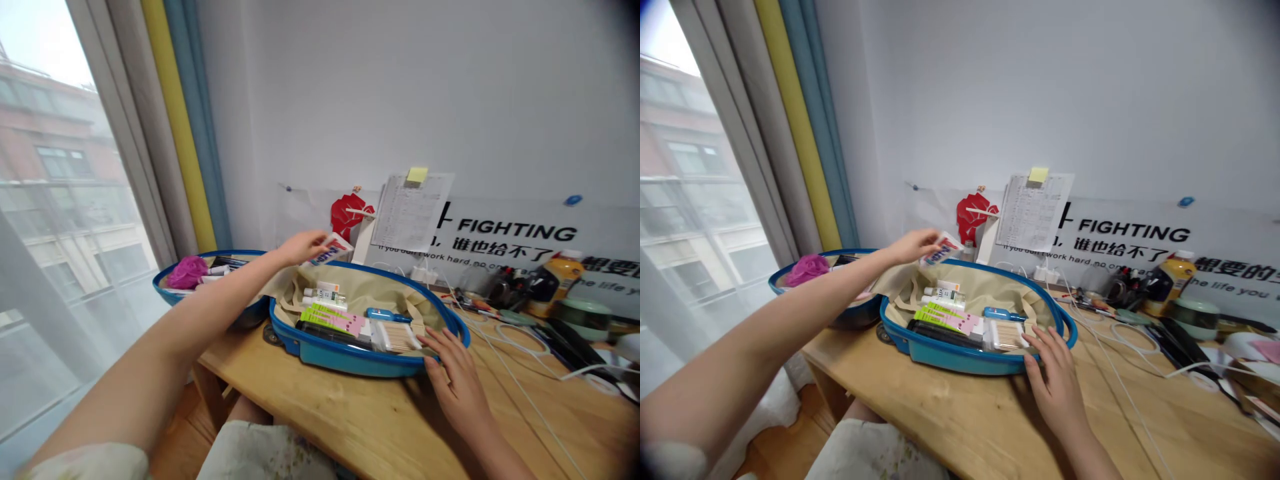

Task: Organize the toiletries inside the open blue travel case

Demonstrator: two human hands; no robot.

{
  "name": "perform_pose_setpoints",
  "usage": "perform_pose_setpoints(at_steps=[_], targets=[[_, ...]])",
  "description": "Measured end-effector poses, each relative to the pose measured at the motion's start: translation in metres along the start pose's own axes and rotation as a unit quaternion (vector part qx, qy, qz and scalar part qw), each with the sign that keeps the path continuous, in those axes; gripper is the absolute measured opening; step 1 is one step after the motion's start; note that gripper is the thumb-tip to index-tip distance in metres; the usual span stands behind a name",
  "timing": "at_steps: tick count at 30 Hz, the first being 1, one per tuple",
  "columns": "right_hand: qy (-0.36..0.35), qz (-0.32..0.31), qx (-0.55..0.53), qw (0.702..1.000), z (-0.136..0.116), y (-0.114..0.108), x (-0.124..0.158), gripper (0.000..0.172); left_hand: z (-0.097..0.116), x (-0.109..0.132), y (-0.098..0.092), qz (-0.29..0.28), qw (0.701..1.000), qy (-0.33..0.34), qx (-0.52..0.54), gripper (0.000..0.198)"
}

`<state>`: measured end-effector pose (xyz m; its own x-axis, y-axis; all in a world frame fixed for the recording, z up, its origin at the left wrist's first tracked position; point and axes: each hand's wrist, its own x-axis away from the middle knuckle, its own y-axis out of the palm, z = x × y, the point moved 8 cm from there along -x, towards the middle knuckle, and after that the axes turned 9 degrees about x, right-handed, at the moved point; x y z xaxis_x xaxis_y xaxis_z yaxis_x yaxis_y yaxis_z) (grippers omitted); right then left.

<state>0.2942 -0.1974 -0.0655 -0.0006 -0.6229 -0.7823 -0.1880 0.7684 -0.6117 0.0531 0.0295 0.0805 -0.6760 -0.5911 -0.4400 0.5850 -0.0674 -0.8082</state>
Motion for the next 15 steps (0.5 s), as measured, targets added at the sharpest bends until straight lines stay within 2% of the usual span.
perform_pose_setpoints(at_steps=[4, 8, 11, 15], targets=[[0.015, -0.008, -0.005, 1.000, 0.001, -0.001, 0.000, 0.036, 0.046, -0.043, 0.078, -0.073, 0.995, 0.074, -0.008, 0.024], [0.021, -0.018, -0.007, 1.000, 0.001, -0.001, 0.001, 0.036, 0.058, -0.064, 0.144, -0.138, 0.986, 0.075, -0.053, 0.030], [0.020, -0.029, -0.003, 0.999, -0.002, -0.001, 0.000, 0.035, 0.057, -0.068, 0.177, -0.186, 0.977, 0.069, -0.083, 0.032], [0.007, -0.012, -0.005, 1.000, -0.006, -0.005, -0.001, 0.033, 0.052, -0.068, 0.203, -0.221, 0.968, 0.063, -0.102, 0.027]])
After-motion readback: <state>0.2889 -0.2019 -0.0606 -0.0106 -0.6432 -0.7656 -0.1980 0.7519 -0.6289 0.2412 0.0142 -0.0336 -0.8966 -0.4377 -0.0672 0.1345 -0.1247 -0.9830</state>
